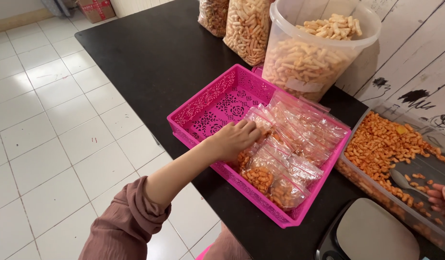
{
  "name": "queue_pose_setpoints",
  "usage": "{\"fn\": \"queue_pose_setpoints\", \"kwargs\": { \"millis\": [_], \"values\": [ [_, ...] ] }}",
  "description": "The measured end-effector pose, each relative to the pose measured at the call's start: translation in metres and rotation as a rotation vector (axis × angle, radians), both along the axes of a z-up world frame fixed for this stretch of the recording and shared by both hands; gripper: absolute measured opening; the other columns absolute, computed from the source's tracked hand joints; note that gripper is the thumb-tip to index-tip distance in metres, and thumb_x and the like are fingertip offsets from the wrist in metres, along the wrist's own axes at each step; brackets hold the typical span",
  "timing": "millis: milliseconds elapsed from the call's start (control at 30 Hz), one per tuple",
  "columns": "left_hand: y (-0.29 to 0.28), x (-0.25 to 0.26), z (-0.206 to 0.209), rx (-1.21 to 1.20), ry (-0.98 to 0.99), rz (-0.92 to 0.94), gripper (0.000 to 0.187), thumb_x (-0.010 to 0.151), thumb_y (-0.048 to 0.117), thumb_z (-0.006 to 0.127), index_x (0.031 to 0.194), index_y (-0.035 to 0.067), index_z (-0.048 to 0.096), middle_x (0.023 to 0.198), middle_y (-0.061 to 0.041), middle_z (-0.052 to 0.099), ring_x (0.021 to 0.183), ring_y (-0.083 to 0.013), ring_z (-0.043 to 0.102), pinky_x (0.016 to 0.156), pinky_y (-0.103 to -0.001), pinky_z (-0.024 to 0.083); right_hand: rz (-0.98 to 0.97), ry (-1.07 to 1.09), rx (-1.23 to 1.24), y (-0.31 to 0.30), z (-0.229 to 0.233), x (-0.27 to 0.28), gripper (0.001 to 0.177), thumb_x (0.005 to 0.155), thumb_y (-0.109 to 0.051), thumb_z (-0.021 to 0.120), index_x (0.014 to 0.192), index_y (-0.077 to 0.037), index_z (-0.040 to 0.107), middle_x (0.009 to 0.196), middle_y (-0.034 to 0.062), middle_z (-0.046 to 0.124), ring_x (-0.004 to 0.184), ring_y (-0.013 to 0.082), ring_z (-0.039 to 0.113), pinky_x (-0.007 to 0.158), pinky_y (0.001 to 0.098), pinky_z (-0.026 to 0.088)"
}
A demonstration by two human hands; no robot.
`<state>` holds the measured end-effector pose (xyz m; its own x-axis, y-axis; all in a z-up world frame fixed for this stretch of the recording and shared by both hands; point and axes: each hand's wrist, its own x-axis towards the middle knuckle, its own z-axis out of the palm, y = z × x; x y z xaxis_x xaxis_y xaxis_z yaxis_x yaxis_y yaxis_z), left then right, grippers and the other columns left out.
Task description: Manually portioning small snacks into plastic bags using a spoon and a digital scale for weight verification.
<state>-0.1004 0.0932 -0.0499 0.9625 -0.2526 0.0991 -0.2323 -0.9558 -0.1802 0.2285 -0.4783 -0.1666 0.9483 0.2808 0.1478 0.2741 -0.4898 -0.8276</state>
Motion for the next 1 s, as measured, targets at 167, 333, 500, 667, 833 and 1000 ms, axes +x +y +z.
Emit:
{"fn": "queue_pose_setpoints", "kwargs": {
  "millis": [167, 333, 500, 667, 833, 1000],
  "values": [
    [0.000, -0.003, 0.006, -0.166, 0.119, 0.057, 0.078, 0.071, 0.020, 0.081, 0.135, 0.006, 0.039, 0.116, -0.013, 0.047, 0.098, -0.0249, 0.049, 0.055, -0.033, 0.053, -0.003, -0.033, 0.009, 0.005, 0.004, -0.005, 0.034, 0.131, -0.021, 0.044, 0.145, 0.008, 0.055, 0.121, 0.0198, 0.060, 0.102, 0.0300, 0.056, 0.085, 0.0386, 0.047],
    [-0.001, 0.002, -0.004, -0.196, 0.082, 0.020, 0.067, 0.072, 0.003, 0.069, 0.132, 0.004, 0.039, 0.113, -0.013, 0.046, 0.096, -0.0261, 0.047, 0.064, -0.036, 0.053, 0.044, -0.067, 0.018, 0.003, 0.001, -0.001, 0.033, 0.131, -0.017, 0.043, 0.146, 0.010, 0.054, 0.123, 0.0220, 0.059, 0.104, 0.0313, 0.056, 0.084, 0.0392, 0.047],
    [-0.002, -0.003, -0.003, -0.261, 0.034, -0.033, 0.068, 0.071, -0.011, 0.062, 0.134, 0.002, 0.039, 0.117, -0.016, 0.045, 0.103, -0.0304, 0.048, 0.069, -0.041, 0.054, 0.039, -0.078, 0.007, 0.006, -0.001, 0.000, 0.034, 0.133, -0.022, 0.042, 0.146, 0.007, 0.055, 0.119, 0.0181, 0.060, 0.100, 0.0264, 0.056, 0.083, 0.0345, 0.046],
    [-0.013, -0.014, 0.044, -0.611, 0.342, 0.218, 0.094, 0.060, 0.030, 0.095, 0.138, 0.020, 0.045, 0.133, -0.010, 0.044, 0.122, -0.0273, 0.041, 0.100, -0.050, 0.050, 0.038, -0.087, 0.014, 0.008, 0.000, -0.001, 0.033, 0.133, -0.022, 0.043, 0.145, 0.006, 0.057, 0.119, 0.0166, 0.061, 0.101, 0.0249, 0.057, 0.083, 0.0334, 0.046],
    [-0.010, -0.008, 0.041, -0.641, 0.371, 0.374, 0.059, 0.081, 0.029, 0.080, 0.132, 0.018, 0.054, 0.136, -0.010, 0.046, 0.129, -0.0324, 0.039, 0.096, -0.055, 0.055, 0.074, -0.121, 0.049, 0.002, -0.008, 0.013, 0.029, 0.132, -0.020, 0.045, 0.144, 0.003, 0.059, 0.122, 0.0173, 0.064, 0.101, 0.0214, 0.059, 0.079, 0.0296, 0.047],
    [-0.013, 0.004, 0.023, -0.473, 0.215, 0.299, 0.022, 0.103, 0.019, 0.052, 0.112, 0.001, 0.061, 0.106, -0.018, 0.067, 0.095, -0.0351, 0.069, 0.061, -0.047, 0.061, 0.033, -0.095, 0.084, 0.011, 0.000, 0.007, 0.023, 0.129, -0.022, 0.049, 0.135, -0.004, 0.062, 0.124, 0.0120, 0.066, 0.098, 0.0168, 0.061, 0.074, 0.0259, 0.046]
  ]
}}
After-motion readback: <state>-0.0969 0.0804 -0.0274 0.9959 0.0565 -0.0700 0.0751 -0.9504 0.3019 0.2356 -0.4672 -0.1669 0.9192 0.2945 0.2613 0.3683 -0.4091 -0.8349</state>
